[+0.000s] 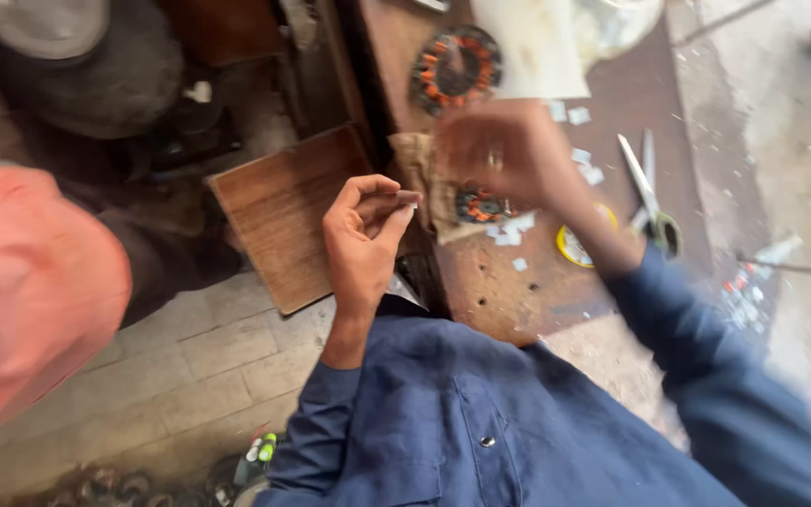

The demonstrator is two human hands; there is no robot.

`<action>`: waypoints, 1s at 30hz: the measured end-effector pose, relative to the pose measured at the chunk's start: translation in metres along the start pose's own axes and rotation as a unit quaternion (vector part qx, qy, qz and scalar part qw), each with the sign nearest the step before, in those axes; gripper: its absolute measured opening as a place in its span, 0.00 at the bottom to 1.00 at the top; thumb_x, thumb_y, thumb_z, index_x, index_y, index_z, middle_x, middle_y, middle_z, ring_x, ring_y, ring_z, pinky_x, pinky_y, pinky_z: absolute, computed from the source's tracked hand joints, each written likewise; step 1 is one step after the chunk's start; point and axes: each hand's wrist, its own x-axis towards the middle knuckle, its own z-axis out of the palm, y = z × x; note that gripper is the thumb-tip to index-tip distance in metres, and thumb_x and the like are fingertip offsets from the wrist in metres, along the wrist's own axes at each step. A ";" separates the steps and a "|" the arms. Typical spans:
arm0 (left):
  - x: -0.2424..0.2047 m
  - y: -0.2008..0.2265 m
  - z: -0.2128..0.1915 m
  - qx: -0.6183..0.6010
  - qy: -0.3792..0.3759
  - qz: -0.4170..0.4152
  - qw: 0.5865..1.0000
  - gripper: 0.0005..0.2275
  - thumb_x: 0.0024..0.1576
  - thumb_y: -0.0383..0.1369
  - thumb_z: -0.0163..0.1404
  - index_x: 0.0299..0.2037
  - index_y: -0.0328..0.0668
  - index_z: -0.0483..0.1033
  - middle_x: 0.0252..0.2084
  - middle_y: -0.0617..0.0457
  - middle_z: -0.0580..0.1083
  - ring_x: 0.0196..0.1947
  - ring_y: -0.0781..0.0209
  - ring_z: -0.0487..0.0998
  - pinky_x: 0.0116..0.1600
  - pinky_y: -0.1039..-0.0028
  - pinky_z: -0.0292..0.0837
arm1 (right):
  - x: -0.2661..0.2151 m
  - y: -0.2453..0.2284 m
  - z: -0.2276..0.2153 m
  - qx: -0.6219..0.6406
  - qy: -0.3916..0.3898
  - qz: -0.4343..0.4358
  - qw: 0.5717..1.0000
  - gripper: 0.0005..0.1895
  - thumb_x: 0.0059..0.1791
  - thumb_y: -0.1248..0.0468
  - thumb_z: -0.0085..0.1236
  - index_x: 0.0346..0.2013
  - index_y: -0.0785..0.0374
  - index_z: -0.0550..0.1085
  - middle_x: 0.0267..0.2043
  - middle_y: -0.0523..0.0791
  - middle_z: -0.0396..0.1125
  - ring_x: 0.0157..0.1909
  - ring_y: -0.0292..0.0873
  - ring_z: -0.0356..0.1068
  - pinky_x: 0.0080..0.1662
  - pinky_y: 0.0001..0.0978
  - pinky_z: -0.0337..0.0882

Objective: The person cuts small white rectangular pieces using scissors and places them into the slots of a circular motor stator. The person handles the stator and the white pieces repeatedly, arranging them into the component.

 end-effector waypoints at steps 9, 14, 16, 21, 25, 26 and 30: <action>-0.009 0.016 0.048 0.070 -0.162 0.009 0.984 0.21 0.54 0.17 0.58 0.56 0.39 0.67 0.48 0.52 0.77 0.43 0.66 0.84 0.47 0.77 0.82 | -0.103 -0.044 0.057 0.279 0.260 0.149 0.912 0.14 0.50 0.75 0.65 0.49 0.69 0.73 0.42 0.44 0.73 0.46 0.35 0.74 0.48 0.27 0.76; -0.016 0.005 0.061 0.000 -0.154 -0.018 0.988 0.19 0.57 0.18 0.59 0.56 0.34 0.67 0.41 0.46 0.81 0.42 0.63 0.85 0.50 0.76 0.82 | -0.122 -0.030 0.076 0.437 0.348 0.097 0.823 0.09 0.51 0.74 0.62 0.44 0.67 0.71 0.41 0.44 0.72 0.46 0.39 0.76 0.52 0.33 0.79; -0.016 0.005 0.058 0.000 -0.136 -0.022 0.990 0.20 0.56 0.18 0.59 0.57 0.32 0.67 0.39 0.43 0.82 0.41 0.61 0.85 0.50 0.75 0.82 | -0.126 -0.022 0.083 0.484 0.343 0.112 0.797 0.09 0.50 0.73 0.61 0.44 0.67 0.72 0.43 0.44 0.73 0.46 0.39 0.76 0.52 0.35 0.79; -0.019 0.017 0.049 0.042 -0.156 0.003 0.987 0.21 0.57 0.20 0.58 0.60 0.33 0.66 0.40 0.43 0.83 0.42 0.62 0.86 0.51 0.76 0.82 | -0.129 -0.023 0.082 0.502 0.320 0.145 0.790 0.05 0.52 0.70 0.59 0.42 0.67 0.73 0.44 0.49 0.76 0.45 0.42 0.79 0.50 0.36 0.80; -0.018 0.028 0.053 0.085 -0.167 0.041 0.981 0.21 0.57 0.19 0.57 0.60 0.32 0.66 0.39 0.43 0.83 0.41 0.62 0.86 0.49 0.76 0.84 | -0.124 -0.020 0.078 0.457 0.325 0.117 0.819 0.07 0.52 0.74 0.62 0.41 0.67 0.72 0.43 0.50 0.76 0.44 0.41 0.77 0.49 0.34 0.79; -0.018 0.030 0.054 0.097 -0.166 0.055 0.980 0.21 0.57 0.20 0.58 0.60 0.32 0.66 0.38 0.44 0.83 0.40 0.62 0.86 0.48 0.76 0.84 | -0.124 -0.019 0.079 0.446 0.330 0.107 0.825 0.08 0.51 0.75 0.63 0.41 0.67 0.72 0.43 0.50 0.76 0.44 0.40 0.77 0.49 0.34 0.78; -0.021 0.031 0.060 0.137 -0.159 0.102 0.972 0.20 0.57 0.20 0.59 0.59 0.33 0.67 0.38 0.44 0.83 0.39 0.63 0.87 0.46 0.76 0.84 | -0.126 -0.016 0.087 0.450 0.363 0.075 0.812 0.10 0.51 0.76 0.63 0.40 0.65 0.70 0.43 0.49 0.75 0.45 0.39 0.77 0.50 0.33 0.79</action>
